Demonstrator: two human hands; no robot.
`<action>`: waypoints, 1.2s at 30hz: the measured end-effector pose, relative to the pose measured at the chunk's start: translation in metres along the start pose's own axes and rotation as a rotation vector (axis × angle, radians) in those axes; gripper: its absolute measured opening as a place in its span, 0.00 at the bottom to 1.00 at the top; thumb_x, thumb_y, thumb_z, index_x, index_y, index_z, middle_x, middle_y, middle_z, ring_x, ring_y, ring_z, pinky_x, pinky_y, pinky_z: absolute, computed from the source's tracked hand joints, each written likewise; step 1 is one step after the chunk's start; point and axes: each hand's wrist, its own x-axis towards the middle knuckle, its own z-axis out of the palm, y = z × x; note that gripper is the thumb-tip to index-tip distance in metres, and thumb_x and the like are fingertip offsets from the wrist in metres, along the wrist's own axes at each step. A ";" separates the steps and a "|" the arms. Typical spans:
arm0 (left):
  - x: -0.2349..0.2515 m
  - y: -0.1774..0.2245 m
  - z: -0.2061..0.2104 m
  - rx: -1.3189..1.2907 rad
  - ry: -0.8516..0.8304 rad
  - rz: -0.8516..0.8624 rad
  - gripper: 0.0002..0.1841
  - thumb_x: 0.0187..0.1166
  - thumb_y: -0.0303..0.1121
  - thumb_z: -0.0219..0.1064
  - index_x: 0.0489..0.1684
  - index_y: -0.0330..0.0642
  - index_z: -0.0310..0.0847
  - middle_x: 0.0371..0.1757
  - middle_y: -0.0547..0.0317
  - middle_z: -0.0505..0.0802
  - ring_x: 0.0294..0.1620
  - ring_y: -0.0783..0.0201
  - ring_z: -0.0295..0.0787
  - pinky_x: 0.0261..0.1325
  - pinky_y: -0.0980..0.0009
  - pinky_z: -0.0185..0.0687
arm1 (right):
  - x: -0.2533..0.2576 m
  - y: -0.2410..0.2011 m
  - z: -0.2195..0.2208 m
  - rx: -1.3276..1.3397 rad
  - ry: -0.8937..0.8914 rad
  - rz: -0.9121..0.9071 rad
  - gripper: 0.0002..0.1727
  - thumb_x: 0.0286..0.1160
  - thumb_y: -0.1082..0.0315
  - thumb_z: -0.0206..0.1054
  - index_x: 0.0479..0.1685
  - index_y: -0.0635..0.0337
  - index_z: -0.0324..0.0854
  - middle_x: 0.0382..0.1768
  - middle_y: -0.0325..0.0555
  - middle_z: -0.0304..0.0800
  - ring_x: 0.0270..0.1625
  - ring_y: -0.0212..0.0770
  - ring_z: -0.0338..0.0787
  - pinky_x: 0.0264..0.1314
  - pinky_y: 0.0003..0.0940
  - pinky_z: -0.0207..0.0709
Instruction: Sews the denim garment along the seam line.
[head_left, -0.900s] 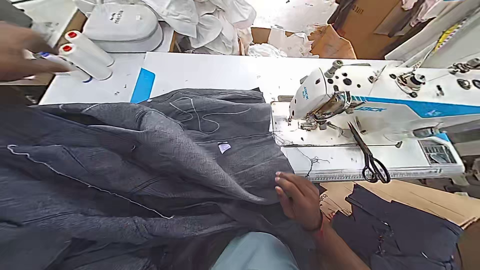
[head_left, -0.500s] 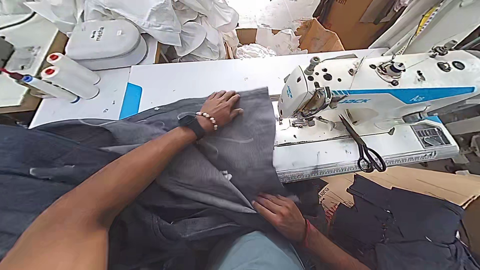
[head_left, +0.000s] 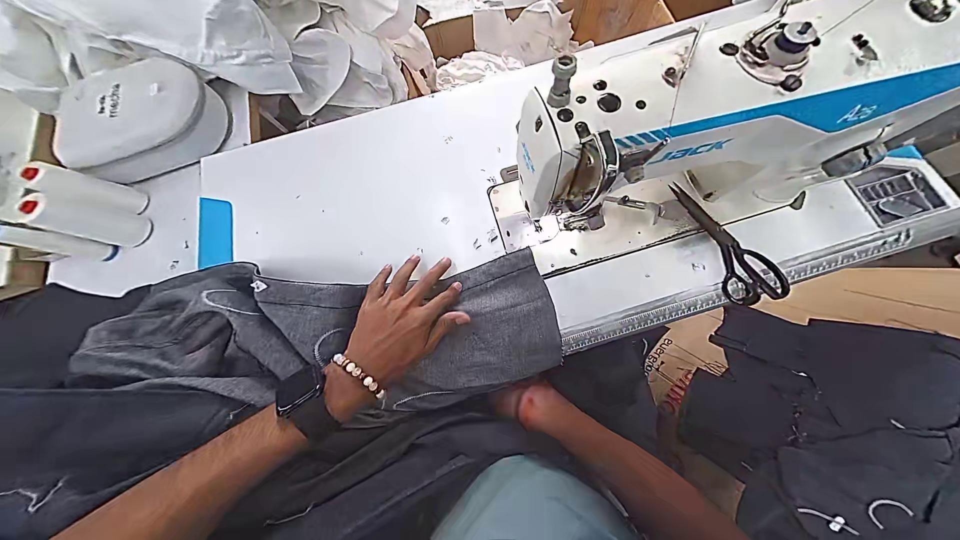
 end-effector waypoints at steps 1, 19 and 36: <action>0.013 0.004 -0.004 -0.003 0.023 0.012 0.32 0.89 0.64 0.43 0.62 0.59 0.91 0.81 0.59 0.83 0.85 0.46 0.73 0.82 0.39 0.66 | -0.023 -0.013 -0.013 -0.105 -0.046 -0.055 0.18 0.86 0.64 0.57 0.62 0.69 0.83 0.60 0.71 0.88 0.66 0.71 0.86 0.63 0.75 0.76; 0.080 0.050 0.045 -0.532 0.195 -0.105 0.22 0.78 0.60 0.68 0.41 0.48 0.86 0.52 0.56 0.89 0.56 0.55 0.84 0.54 0.54 0.75 | -0.022 0.053 -0.060 0.179 1.423 -0.094 0.19 0.83 0.55 0.66 0.64 0.57 0.85 0.57 0.46 0.91 0.61 0.46 0.87 0.62 0.47 0.82; 0.112 0.071 0.008 -0.762 0.071 -0.036 0.09 0.82 0.41 0.70 0.49 0.55 0.95 0.43 0.69 0.96 0.40 0.77 0.90 0.45 0.76 0.85 | -0.027 0.059 -0.100 0.554 1.400 -0.082 0.07 0.72 0.60 0.79 0.46 0.45 0.96 0.36 0.28 0.94 0.38 0.27 0.85 0.42 0.27 0.76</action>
